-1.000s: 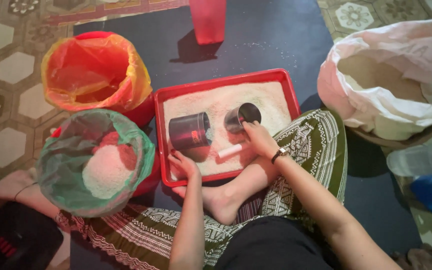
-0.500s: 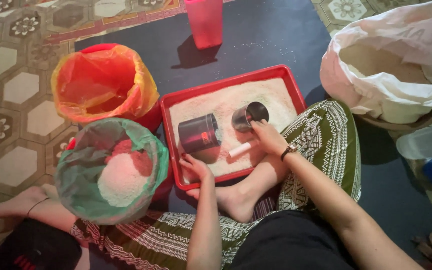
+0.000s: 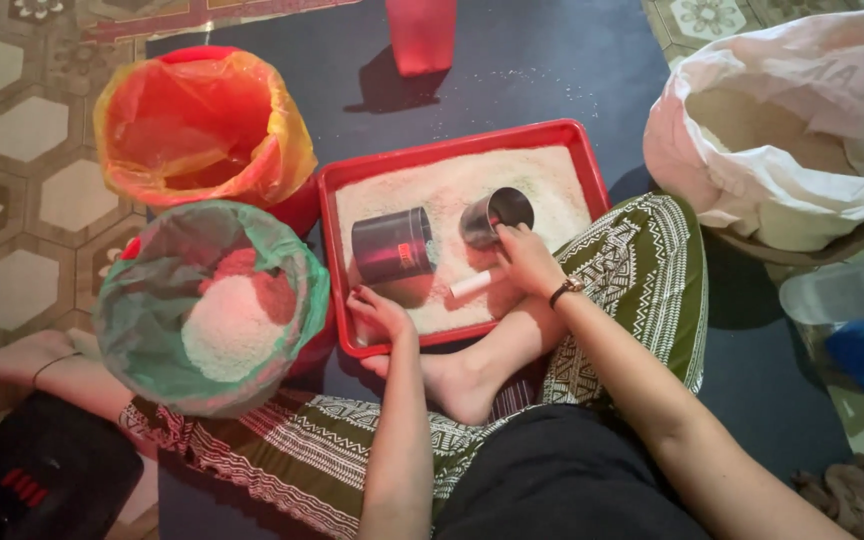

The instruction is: The person transfers grains by hand from metal cups into a bag and a tray, using a stick to reposition the cups on the tray.

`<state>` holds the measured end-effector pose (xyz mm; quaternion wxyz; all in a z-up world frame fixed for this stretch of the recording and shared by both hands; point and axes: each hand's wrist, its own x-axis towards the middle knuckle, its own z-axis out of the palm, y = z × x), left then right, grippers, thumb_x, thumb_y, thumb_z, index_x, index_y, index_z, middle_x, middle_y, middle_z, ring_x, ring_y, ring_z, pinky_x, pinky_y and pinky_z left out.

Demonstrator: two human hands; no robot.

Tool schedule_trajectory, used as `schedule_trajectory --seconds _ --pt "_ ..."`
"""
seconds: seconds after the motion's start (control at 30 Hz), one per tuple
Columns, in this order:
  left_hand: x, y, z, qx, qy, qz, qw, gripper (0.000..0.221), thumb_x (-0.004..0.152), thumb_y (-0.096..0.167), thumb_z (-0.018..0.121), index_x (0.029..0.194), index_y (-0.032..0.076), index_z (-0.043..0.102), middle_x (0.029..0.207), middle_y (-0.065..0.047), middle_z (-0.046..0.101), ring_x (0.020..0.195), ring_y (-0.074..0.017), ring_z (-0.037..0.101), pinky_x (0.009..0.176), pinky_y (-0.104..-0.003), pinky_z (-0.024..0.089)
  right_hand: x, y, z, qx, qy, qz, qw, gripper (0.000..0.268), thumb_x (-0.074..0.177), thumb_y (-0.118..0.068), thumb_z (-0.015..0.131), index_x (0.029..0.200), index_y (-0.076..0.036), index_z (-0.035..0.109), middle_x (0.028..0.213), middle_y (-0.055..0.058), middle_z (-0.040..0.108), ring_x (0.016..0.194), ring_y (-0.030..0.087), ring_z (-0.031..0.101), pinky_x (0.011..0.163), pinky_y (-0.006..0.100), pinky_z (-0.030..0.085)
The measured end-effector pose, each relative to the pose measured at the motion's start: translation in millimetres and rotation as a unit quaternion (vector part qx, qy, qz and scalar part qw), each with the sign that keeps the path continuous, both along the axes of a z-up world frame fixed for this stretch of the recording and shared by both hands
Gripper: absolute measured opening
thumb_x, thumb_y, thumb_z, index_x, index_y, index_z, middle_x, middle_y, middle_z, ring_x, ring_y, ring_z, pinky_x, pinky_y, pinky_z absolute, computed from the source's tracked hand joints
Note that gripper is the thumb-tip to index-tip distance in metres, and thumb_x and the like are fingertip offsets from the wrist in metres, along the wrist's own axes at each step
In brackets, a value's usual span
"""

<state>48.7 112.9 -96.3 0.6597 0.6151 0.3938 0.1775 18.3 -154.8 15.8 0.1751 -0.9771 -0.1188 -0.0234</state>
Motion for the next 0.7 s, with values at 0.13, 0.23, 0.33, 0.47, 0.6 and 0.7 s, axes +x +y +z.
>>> schedule_trajectory --seconds 0.13,0.23,0.33,0.47,0.6,0.7 --pt "5.4 3.7 -13.2 0.058 0.027 -0.005 0.998 0.044 0.11 0.046 0.05 0.135 0.01 0.051 0.138 -0.021 0.056 0.136 -0.0357 0.052 0.119 -0.045 0.036 -0.3 0.8 3.0 -0.015 -0.014 -0.002 1.0 0.047 0.093 -0.026 0.061 0.133 -0.002 0.055 0.11 0.017 0.067 0.105 0.034 0.057 0.09 0.046 0.053" --pt "2.5 2.4 -5.2 0.08 0.024 -0.005 0.996 0.044 0.11 0.047 0.049 0.133 0.008 0.052 0.134 -0.022 0.058 0.133 -0.0379 0.054 0.116 -0.046 0.038 0.2 0.5 3.5 -0.017 -0.022 0.002 1.0 0.045 0.093 -0.026 0.061 0.132 -0.004 0.055 0.109 0.017 0.067 0.105 0.034 0.058 0.088 0.046 0.053" --pt "-1.2 -0.5 3.3 0.065 -0.004 0.003 0.998 0.043 0.111 0.041 0.049 0.133 0.004 0.05 0.136 -0.027 0.055 0.135 -0.0419 0.05 0.119 -0.047 0.035 1.7 -1.1 0.0 -0.013 -0.02 0.002 1.0 0.042 0.095 -0.028 0.059 0.13 -0.006 0.055 0.11 0.015 0.066 0.106 0.033 0.057 0.088 0.047 0.052" --pt "-0.2 0.6 -1.8 0.099 0.0 0.002 0.995 0.04 0.111 0.04 0.05 0.13 0.005 0.053 0.132 -0.025 0.058 0.132 -0.0407 0.053 0.116 -0.046 0.038 1.1 1.1 8.7 -0.009 -0.024 -0.014 1.0 0.035 0.1 -0.033 0.053 0.126 -0.009 0.058 0.106 0.012 0.067 0.105 0.031 0.058 0.087 0.046 0.051" --pt "-0.5 3.0 -5.5 0.147 0.01 0.007 0.989 0.037 0.11 0.04 0.053 0.126 0.007 0.057 0.126 -0.023 0.062 0.127 -0.0391 0.057 0.112 -0.046 0.043 -3.4 5.1 9.6 -0.005 -0.022 -0.036 0.999 0.031 0.105 -0.034 0.047 0.125 -0.013 0.058 0.107 0.009 0.067 0.107 0.028 0.059 0.09 0.045 0.049" --pt "7.6 5.2 -19.0 0.202 0.083 -0.004 0.976 0.043 0.11 0.053 0.047 0.126 0.015 0.058 0.125 -0.016 0.066 0.123 -0.0339 0.062 0.109 -0.045 0.044 -1.4 1.3 2.7 -0.015 -0.011 -0.041 0.999 0.033 0.105 -0.039 0.046 0.127 -0.016 0.057 0.109 0.008 0.067 0.111 0.027 0.057 0.092 0.045 0.047"
